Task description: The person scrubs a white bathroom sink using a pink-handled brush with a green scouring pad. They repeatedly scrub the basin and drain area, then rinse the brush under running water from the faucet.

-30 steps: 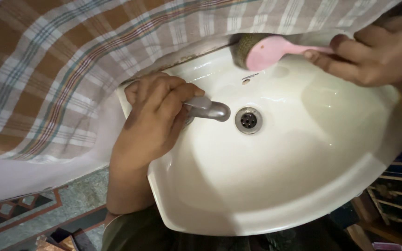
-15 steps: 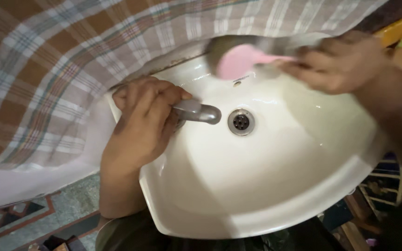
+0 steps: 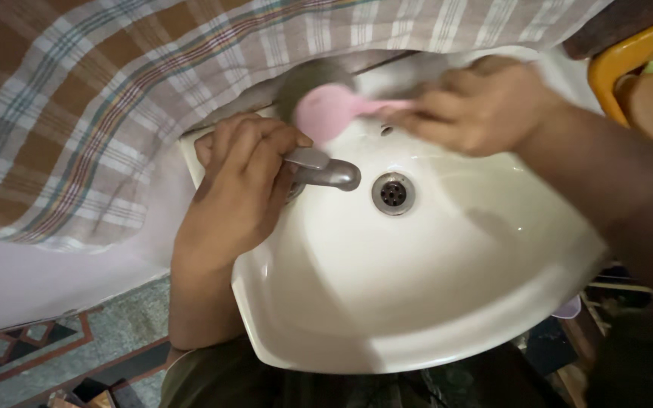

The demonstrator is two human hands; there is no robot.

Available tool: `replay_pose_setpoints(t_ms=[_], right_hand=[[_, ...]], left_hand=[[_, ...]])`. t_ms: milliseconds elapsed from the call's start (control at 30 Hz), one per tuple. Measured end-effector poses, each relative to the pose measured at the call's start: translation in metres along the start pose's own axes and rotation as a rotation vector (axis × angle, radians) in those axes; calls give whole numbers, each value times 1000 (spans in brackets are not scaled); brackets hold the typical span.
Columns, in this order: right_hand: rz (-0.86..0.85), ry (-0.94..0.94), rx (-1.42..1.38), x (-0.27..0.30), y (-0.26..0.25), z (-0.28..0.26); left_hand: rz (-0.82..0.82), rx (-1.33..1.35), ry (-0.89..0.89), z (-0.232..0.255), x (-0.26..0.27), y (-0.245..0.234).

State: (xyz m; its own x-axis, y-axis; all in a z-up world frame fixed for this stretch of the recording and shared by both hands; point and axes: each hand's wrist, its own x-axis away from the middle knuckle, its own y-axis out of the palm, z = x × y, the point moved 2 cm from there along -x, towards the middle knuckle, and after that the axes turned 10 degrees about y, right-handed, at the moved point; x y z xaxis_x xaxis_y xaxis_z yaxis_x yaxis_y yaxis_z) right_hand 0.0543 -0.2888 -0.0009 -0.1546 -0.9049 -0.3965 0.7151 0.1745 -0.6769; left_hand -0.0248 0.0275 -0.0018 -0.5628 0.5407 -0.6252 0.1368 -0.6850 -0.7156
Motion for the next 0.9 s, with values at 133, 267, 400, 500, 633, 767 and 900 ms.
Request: replay_pose_setpoints(t_ms=[133,267,400,500,633,767,900], right_hand=[[-59,-127,57,104,6,52],[-347,-77,-24,167,-10,73],[-287,72,-66,99,7,27],[-61,164,34,21,-5,-15],[-172,237,42,-7,-35,-13],[-420,447,223,45,-76,-10],[-473,725,121,119,-88,4]], left_hand=[[-1,14,5,-1,-1,-2],[-19,13,-12,-1,-3,-3],[-21,-7,-27,-2,-1,1],[-15,-28,-16,-1,0,3],[-22,-21,-40,1,3,2],[-27,-29,-67,2,1,1],[-17,-26,-49,3,0,0]])
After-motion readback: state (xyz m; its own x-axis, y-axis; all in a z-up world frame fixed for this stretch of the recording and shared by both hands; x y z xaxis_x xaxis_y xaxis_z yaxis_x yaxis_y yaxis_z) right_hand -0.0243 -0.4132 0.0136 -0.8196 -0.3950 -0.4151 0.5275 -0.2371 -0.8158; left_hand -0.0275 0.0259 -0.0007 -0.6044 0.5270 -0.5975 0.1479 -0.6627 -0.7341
